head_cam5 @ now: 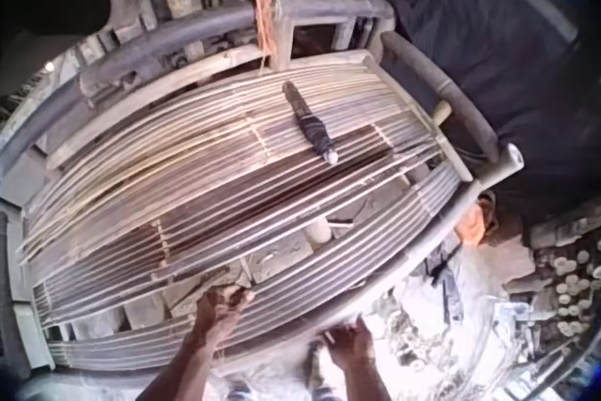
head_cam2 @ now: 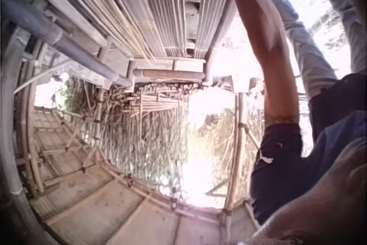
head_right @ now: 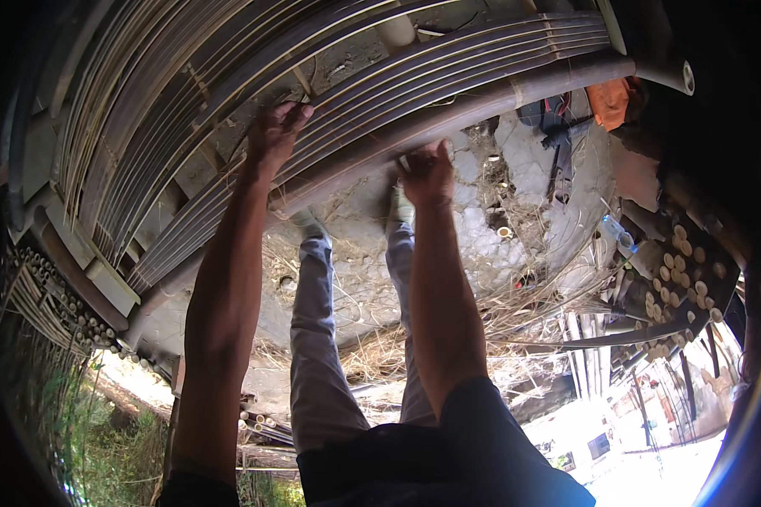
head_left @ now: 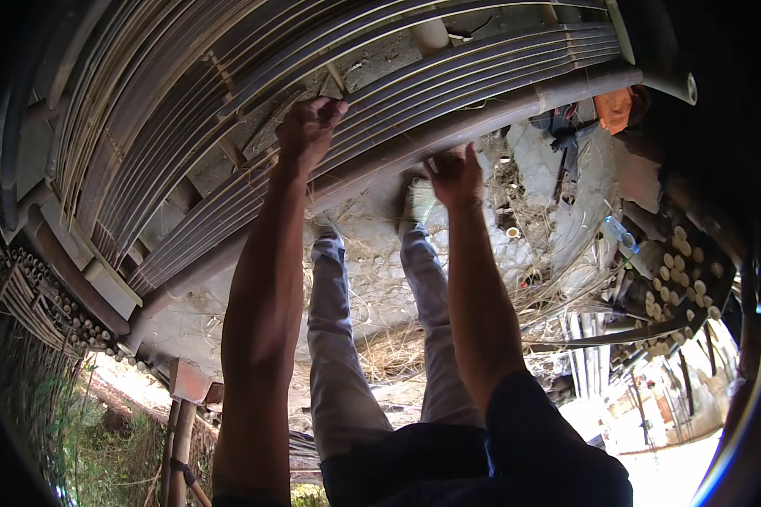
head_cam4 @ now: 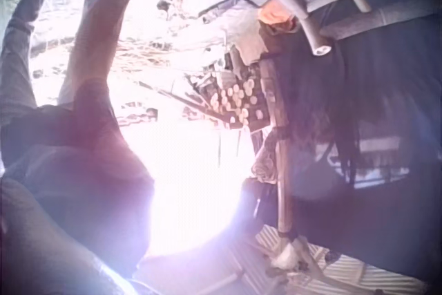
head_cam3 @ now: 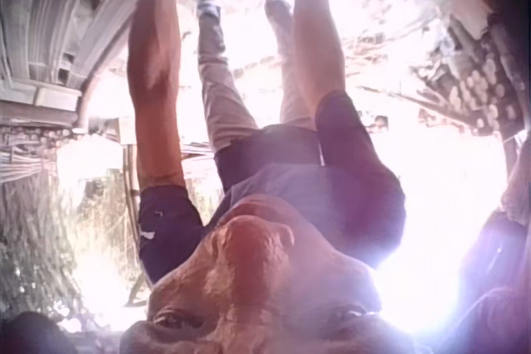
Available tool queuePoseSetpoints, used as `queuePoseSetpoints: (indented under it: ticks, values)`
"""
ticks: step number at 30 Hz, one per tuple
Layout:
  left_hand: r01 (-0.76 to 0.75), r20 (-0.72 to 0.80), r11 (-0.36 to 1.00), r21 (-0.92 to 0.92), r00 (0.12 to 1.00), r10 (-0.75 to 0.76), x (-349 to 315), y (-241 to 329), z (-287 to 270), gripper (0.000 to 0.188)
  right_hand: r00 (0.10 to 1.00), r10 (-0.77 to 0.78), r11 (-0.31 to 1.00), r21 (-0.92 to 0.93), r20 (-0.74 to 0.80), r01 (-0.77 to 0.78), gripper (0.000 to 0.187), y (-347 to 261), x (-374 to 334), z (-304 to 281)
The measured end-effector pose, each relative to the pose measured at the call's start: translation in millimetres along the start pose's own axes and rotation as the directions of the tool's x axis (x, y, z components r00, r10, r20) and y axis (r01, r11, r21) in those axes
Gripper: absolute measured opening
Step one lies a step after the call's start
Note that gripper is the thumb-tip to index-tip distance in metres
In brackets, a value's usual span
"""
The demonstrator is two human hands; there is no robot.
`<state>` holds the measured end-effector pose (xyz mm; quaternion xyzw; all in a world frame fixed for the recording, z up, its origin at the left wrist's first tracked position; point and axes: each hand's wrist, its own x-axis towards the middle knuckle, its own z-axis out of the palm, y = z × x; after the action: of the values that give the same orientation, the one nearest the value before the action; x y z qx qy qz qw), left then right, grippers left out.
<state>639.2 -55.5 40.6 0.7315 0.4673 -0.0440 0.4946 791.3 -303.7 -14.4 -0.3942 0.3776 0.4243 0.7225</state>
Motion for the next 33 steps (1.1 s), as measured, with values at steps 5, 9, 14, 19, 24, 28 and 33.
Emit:
queuePoseSetpoints:
  ticks: [5, 9, 14, 19, 24, 28, 33]
  values:
    - [-0.036, -0.125, 0.999, -0.017, 0.992, 0.033, 2.5, -25.1, 6.9, 0.044, 0.98, -0.16, 0.984, -0.054, 0.121, 0.167, 0.019, -222.2, -18.6, -98.7]
    - [-0.144, -0.122, 0.962, -0.231, 0.985, 0.119, 2.6, -16.4, 7.8, 0.037, 0.849, -0.506, 0.795, -0.462, -0.15, 0.392, 0.008, -414.7, -91.0, -128.2]
    - [-0.008, -0.053, 0.981, -0.196, 0.999, -0.002, -3.3, -7.7, 0.2, 0.035, 0.116, -0.457, -0.874, -0.421, 0.882, -0.244, 0.019, -394.5, -90.4, 27.6]
    - [-0.02, -0.05, 0.943, -0.332, 0.999, 0.003, 3.2, -16.5, 1.7, 0.031, 0.631, -0.17, -0.832, -0.454, 0.757, 0.32, 0.023, -79.1, -28.7, 198.5]
    - [0.02, -0.065, 0.988, -0.153, 0.997, -0.03, 27.3, -36.9, 4.3, 0.032, 0.773, 0.166, -0.913, -0.2, 0.612, 0.355, 0.018, 57.4, 7.9, 230.7]
    - [0.007, 0.041, 1.0, -0.016, 0.999, -0.006, 46.8, -18.7, 9.2, 0.036, 0.913, 0.295, -0.873, -0.308, 0.281, 0.377, 0.016, 57.5, 24.9, 244.5]
    - [0.297, -0.003, 0.931, 0.21, 0.953, -0.303, 42.0, -30.5, 13.5, 0.037, 0.802, 0.338, -0.831, -0.245, 0.493, 0.5, 0.019, 49.9, 13.8, 237.2]
